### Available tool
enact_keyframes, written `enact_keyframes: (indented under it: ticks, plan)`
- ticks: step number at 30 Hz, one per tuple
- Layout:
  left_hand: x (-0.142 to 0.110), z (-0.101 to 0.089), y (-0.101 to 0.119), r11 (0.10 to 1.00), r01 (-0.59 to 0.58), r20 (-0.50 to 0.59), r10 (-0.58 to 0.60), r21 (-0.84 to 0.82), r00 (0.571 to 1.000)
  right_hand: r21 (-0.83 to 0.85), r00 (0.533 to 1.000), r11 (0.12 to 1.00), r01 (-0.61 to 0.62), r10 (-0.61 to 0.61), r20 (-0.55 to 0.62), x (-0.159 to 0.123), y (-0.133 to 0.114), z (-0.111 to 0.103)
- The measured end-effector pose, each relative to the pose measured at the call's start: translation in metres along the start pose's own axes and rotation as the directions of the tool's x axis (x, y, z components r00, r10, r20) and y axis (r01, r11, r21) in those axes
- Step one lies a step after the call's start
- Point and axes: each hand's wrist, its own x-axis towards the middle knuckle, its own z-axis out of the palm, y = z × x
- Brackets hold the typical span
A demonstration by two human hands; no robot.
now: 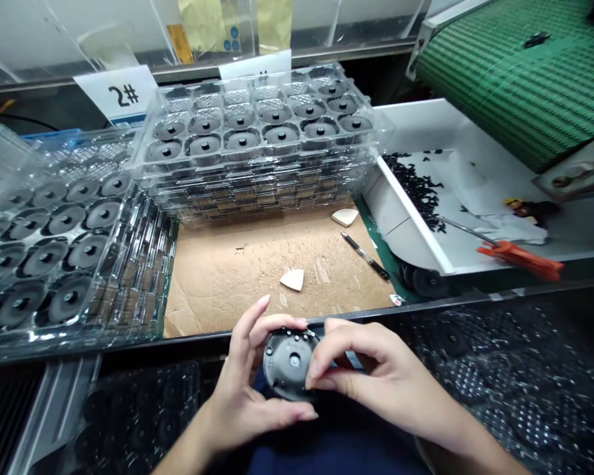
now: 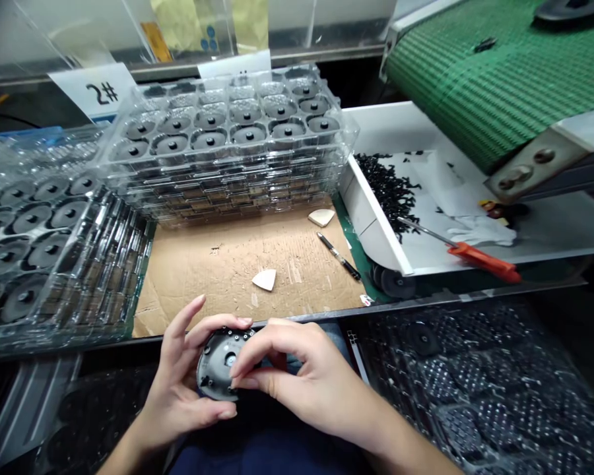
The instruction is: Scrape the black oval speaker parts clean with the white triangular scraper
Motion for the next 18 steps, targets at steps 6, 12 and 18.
enact_keyframes:
  ticks: [6, 12, 18]
  plan:
    - [0.005, 0.004, 0.002, 0.976, 0.197, -0.201, -0.213, -0.094, 0.956, 0.15, 0.965, 0.967, 0.204, -0.174, -0.194, -0.013, 0.015, -0.001]
    - [0.013, 0.027, -0.013, 0.895, 0.389, -0.119, -0.42, -0.219, 0.9, -0.44, 0.94, 0.892, 0.1, -0.23, -0.252, -0.03, 0.03, -0.001]
    - [0.006, 0.054, -0.048, 0.696, 0.626, 0.383, -0.503, -0.35, 0.774, -0.5, 0.869, 0.781, -0.374, 0.107, -0.483, -0.082, 0.058, -0.062]
